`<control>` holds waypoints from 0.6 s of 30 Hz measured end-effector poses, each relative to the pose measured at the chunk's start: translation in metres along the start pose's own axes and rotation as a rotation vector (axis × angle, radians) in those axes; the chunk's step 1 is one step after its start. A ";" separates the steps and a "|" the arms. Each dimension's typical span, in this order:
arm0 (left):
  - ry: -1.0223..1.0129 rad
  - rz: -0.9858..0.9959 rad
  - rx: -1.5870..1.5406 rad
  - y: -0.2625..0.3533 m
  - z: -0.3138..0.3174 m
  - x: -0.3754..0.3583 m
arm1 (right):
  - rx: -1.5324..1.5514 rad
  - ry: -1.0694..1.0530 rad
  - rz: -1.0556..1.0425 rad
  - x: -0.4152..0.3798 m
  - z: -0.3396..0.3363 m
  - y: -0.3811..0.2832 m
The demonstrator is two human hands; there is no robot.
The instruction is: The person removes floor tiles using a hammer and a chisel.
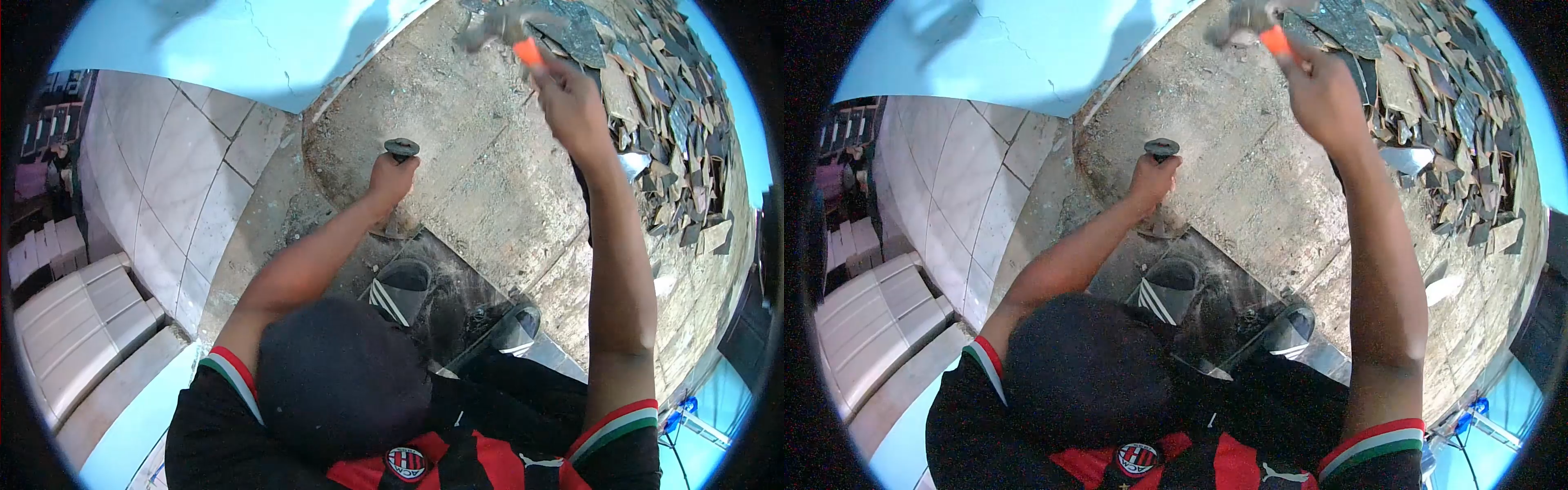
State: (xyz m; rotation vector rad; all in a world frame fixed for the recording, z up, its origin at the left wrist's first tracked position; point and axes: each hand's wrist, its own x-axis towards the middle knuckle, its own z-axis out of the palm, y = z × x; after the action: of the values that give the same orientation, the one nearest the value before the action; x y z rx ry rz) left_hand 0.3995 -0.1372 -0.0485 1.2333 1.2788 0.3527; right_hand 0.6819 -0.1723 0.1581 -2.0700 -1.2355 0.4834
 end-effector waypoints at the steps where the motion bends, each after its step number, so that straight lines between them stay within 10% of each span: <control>1: -0.019 -0.016 -0.029 0.003 0.000 -0.001 | 0.043 0.055 -0.012 0.008 -0.004 -0.010; 6: -0.023 0.026 -0.052 -0.007 0.003 0.005 | 0.007 0.101 0.074 0.005 0.020 -0.049; 11: -0.020 0.172 -0.056 -0.016 0.002 0.007 | -0.229 -0.557 -0.175 -0.014 0.065 -0.019; 18: -0.071 0.187 -0.002 -0.008 0.001 0.001 | -0.058 0.136 -0.180 0.037 0.010 -0.040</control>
State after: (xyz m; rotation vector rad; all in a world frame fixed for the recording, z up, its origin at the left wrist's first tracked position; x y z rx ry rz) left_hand 0.3975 -0.1401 -0.0553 1.3558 1.1052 0.4404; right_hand 0.6690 -0.1237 0.1800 -1.9811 -1.3520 0.2230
